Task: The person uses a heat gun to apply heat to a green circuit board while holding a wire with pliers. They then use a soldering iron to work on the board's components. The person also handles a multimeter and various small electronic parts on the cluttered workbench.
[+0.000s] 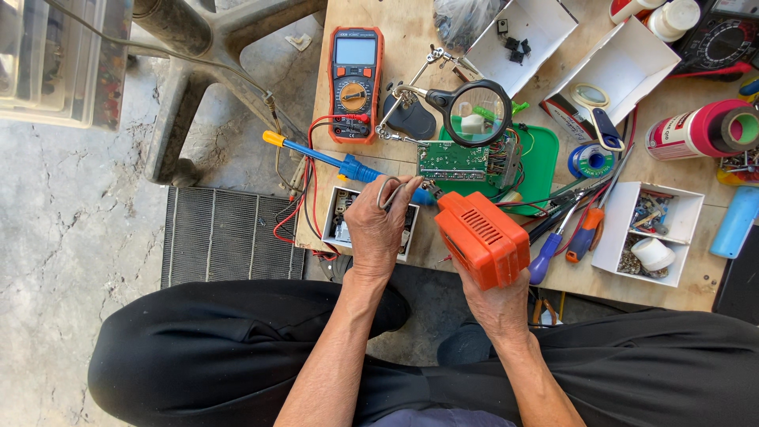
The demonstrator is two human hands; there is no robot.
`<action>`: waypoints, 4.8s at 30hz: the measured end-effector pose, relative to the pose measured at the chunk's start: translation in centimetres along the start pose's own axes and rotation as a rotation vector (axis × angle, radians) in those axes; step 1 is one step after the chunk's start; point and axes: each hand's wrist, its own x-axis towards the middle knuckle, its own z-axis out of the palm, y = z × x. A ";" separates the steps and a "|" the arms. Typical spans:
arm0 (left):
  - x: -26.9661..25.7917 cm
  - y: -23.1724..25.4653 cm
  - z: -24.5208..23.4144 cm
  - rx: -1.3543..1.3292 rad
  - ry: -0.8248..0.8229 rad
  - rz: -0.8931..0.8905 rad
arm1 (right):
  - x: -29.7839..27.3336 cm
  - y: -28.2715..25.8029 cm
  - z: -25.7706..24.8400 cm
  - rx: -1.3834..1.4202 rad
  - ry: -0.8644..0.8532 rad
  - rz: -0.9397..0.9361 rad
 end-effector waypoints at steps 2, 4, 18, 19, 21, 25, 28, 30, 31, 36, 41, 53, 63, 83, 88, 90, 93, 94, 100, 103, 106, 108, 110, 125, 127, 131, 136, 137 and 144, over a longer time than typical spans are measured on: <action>-0.1 -0.4 0.1 0.026 0.006 0.015 | 0.3 -0.6 -0.3 0.014 0.001 0.000; 0.0 -0.1 0.2 0.032 0.015 0.026 | 0.4 -0.8 -0.3 0.014 -0.003 0.002; 0.0 0.2 0.1 -0.087 0.022 -0.088 | 0.0 0.8 0.0 0.031 -0.014 0.014; -0.2 0.1 0.1 -0.097 0.009 -0.088 | 0.1 0.8 0.0 0.029 -0.014 0.016; -0.5 0.3 -0.2 -0.107 -0.006 -0.087 | 0.2 0.5 0.1 0.027 -0.013 0.018; -0.5 0.9 -0.6 -0.108 -0.054 -0.105 | 0.4 0.0 -0.1 0.051 -0.025 0.045; -0.3 0.9 -0.6 -0.077 -0.066 -0.081 | 0.6 -0.5 -0.2 0.060 -0.030 0.048; -0.2 0.9 -0.6 -0.075 -0.073 -0.073 | 0.5 -0.4 -0.2 0.058 -0.029 0.042; -0.2 0.8 -0.6 -0.068 -0.077 -0.080 | 0.4 -0.2 -0.1 0.046 -0.023 0.043; -0.8 -0.4 0.2 -0.064 -0.054 -0.123 | 0.4 -0.2 -0.1 0.036 -0.013 0.038; -0.3 -0.9 0.5 -0.056 -0.006 -0.107 | 0.4 -0.1 0.0 0.028 -0.016 0.023; 0.2 1.6 -0.4 -0.038 -0.033 0.004 | 0.1 -0.2 0.2 0.052 -0.007 0.030; 0.1 0.0 0.7 0.092 0.010 0.104 | 0.0 -1.5 -1.4 0.056 0.191 0.041; -0.9 -1.3 0.8 -0.053 -0.060 -0.007 | 5.8 13.3 -15.3 0.695 0.500 0.846; -1.1 -0.8 0.5 -0.096 -0.112 0.002 | 6.7 12.6 -15.7 0.572 0.434 0.847; -0.9 -0.9 0.5 -0.086 -0.112 -0.014 | 6.8 11.6 -15.9 0.475 0.418 0.854; -0.7 -1.4 0.5 0.067 -0.038 -0.002 | 6.2 9.8 -17.1 0.235 0.349 0.939; -0.7 -1.4 0.3 0.062 -0.006 -0.007 | 5.8 9.8 -17.8 -0.175 0.239 0.964; -1.6 -1.2 -0.7 -0.051 -0.003 0.017 | 1.7 2.9 -16.8 -0.583 0.328 0.391; -1.8 0.6 -1.5 -0.058 -0.032 0.055 | 0.8 -3.4 -12.2 -0.378 0.267 0.244; -2.9 2.8 -1.7 -0.038 -0.121 0.082 | 0.8 -7.0 -6.9 -0.199 0.079 0.174; -4.1 3.5 -1.7 -0.059 -0.198 0.031 | 0.9 -8.1 -4.2 -0.143 -0.038 0.040; -5.3 3.5 -1.9 0.016 -0.400 0.054 | 1.0 -8.7 -2.2 0.004 -0.183 -0.019; -3.9 1.7 -3.5 0.134 -0.306 0.083 | 3.7 -8.6 0.7 -0.013 -0.072 -0.235; -3.5 1.3 -3.2 0.038 -0.320 0.010 | 4.2 -8.0 0.5 -0.013 -0.063 -0.238; -0.4 3.0 -4.8 -0.227 -0.290 -0.329 | 4.6 -8.7 0.3 0.129 0.064 -0.122; -0.4 -4.1 1.6 -0.330 -0.361 -0.540 | 6.0 -7.4 1.2 0.268 0.116 -0.116; -0.5 -5.6 2.8 -0.341 -0.390 -0.576 | 6.2 -7.3 1.4 0.279 0.114 -0.109; 0.6 -4.6 2.4 -0.668 -0.357 -0.772 | 6.3 -7.1 2.2 0.314 0.106 -0.063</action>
